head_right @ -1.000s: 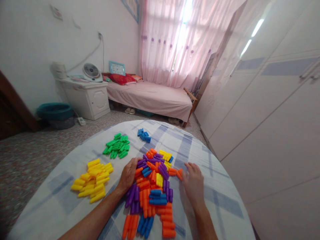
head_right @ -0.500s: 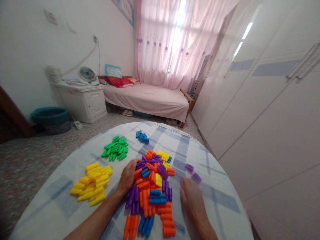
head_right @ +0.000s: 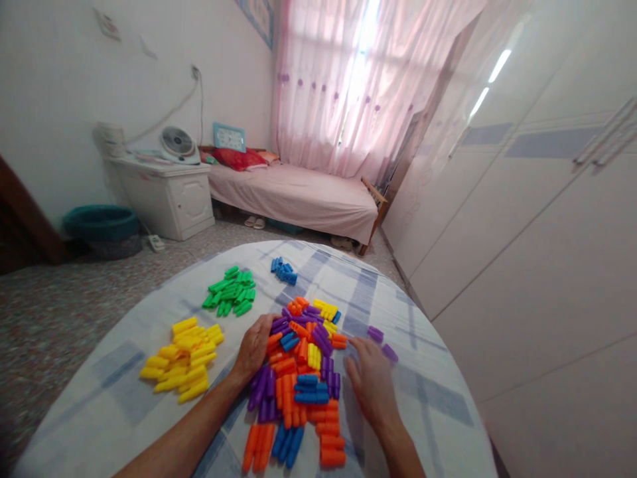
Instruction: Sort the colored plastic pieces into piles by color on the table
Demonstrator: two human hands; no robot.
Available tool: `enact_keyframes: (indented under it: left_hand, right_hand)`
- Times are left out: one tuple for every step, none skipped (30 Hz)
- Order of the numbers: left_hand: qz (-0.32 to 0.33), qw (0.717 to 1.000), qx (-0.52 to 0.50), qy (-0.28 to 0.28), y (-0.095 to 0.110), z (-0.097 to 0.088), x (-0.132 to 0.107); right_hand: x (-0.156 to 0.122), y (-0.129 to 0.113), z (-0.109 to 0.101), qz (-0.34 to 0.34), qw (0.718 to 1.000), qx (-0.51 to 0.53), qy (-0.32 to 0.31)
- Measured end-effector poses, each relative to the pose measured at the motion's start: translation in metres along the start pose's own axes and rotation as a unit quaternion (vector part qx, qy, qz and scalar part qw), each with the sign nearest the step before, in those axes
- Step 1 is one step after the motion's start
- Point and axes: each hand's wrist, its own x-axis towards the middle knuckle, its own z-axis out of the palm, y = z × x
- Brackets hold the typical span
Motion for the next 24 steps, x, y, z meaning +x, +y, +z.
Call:
enact_keyframes:
  left_hand:
    - [0.000, 1.000, 0.000, 0.000, 0.001, 0.000, 0.000]
    - [0.001, 1.000, 0.002, 0.000, 0.001, 0.000, 0.000]
    - [0.001, 1.000, 0.003, 0.001, 0.001, 0.000, 0.000]
    - [0.000, 1.000, 0.004, 0.002, 0.001, 0.000, 0.001]
    - [-0.001, 1.000, 0.004, 0.002, 0.001, 0.000, 0.001]
    - [-0.003, 1.000, 0.003, 0.002, 0.001, 0.000, 0.001]
    - [-0.005, 1.000, 0.001, 0.003, 0.001, 0.000, 0.001]
    - [-0.005, 1.000, 0.001, 0.002, 0.001, 0.000, 0.001]
    - [-0.004, 1.000, 0.002, 0.001, 0.000, 0.000, 0.001]
    - [-0.003, 1.000, 0.003, 0.001, 0.000, 0.000, 0.001]
    - [-0.002, 1.000, 0.005, 0.002, 0.000, 0.000, 0.001]
    - [0.000, 1.000, 0.005, 0.002, 0.000, 0.000, 0.001]
    - [0.002, 1.000, 0.005, 0.003, -0.001, -0.001, 0.001]
    - [0.002, 1.000, 0.003, 0.004, -0.001, 0.000, 0.001]
    - [0.001, 1.000, 0.000, 0.005, -0.002, 0.000, 0.001]
    - [0.000, 1.000, -0.002, 0.004, -0.002, 0.000, 0.001]
    - [-0.002, 1.000, -0.003, 0.005, -0.002, 0.000, 0.001]
    - [-0.001, 1.000, -0.003, 0.004, -0.003, 0.000, 0.001]
    - [0.000, 1.000, -0.002, 0.004, -0.003, 0.000, 0.001]
    - [0.003, 1.000, 0.000, 0.002, -0.004, 0.000, 0.001]
    - [0.006, 1.000, 0.003, 0.001, -0.004, 0.000, 0.001]
    - [0.007, 1.000, 0.004, 0.000, -0.005, 0.000, 0.001]
    - [0.007, 1.000, 0.004, -0.001, -0.005, 0.000, 0.001]
    - [0.006, 1.000, 0.004, -0.001, -0.005, 0.000, 0.002]
  right_hand:
    - [0.008, -0.005, 0.004, -0.004, 1.000, 0.002, 0.001]
    - [0.014, -0.009, 0.009, -0.006, 1.000, 0.004, -0.001]
    - [0.019, -0.012, 0.013, -0.006, 1.000, 0.004, -0.003]
    - [0.023, -0.015, 0.017, -0.003, 1.000, 0.002, -0.006]
    - [0.026, -0.016, 0.020, 0.003, 1.000, -0.003, -0.009]
    - [0.027, -0.017, 0.022, 0.009, 1.000, -0.008, -0.013]
    - [0.028, -0.018, 0.024, 0.014, 1.000, -0.015, -0.017]
    - [0.027, -0.018, 0.024, 0.018, 0.999, -0.022, -0.021]
    - [0.026, -0.017, 0.023, 0.020, 0.999, -0.030, -0.026]
    - [0.024, -0.016, 0.021, 0.021, 0.999, -0.040, -0.029]
    - [0.021, -0.014, 0.018, 0.021, 0.998, -0.051, -0.031]
    - [0.016, -0.012, 0.014, 0.019, 0.997, -0.063, -0.033]
    - [0.011, -0.009, 0.011, 0.018, 0.996, -0.074, -0.036]
    - [0.005, -0.005, 0.008, 0.017, 0.996, -0.083, -0.039]
    - [-0.001, 0.000, 0.005, 0.019, 0.995, -0.090, -0.042]
    - [-0.009, 0.005, 0.002, 0.025, 0.994, -0.093, -0.046]
    - [-0.016, 0.011, -0.001, 0.032, 0.994, -0.094, -0.051]
    - [-0.023, 0.016, -0.003, 0.039, 0.993, -0.093, -0.055]
    - [-0.029, 0.021, -0.006, 0.046, 0.993, -0.088, -0.059]
    - [-0.034, 0.026, -0.009, 0.049, 0.994, -0.078, -0.062]
    - [-0.037, 0.029, -0.012, 0.052, 0.995, -0.066, -0.061]
    - [-0.039, 0.032, -0.015, 0.062, 0.995, -0.053, -0.055]
    - [-0.039, 0.033, -0.018, 0.083, 0.995, -0.044, -0.044]
    - [-0.038, 0.035, -0.021, 0.117, 0.992, -0.041, -0.030]
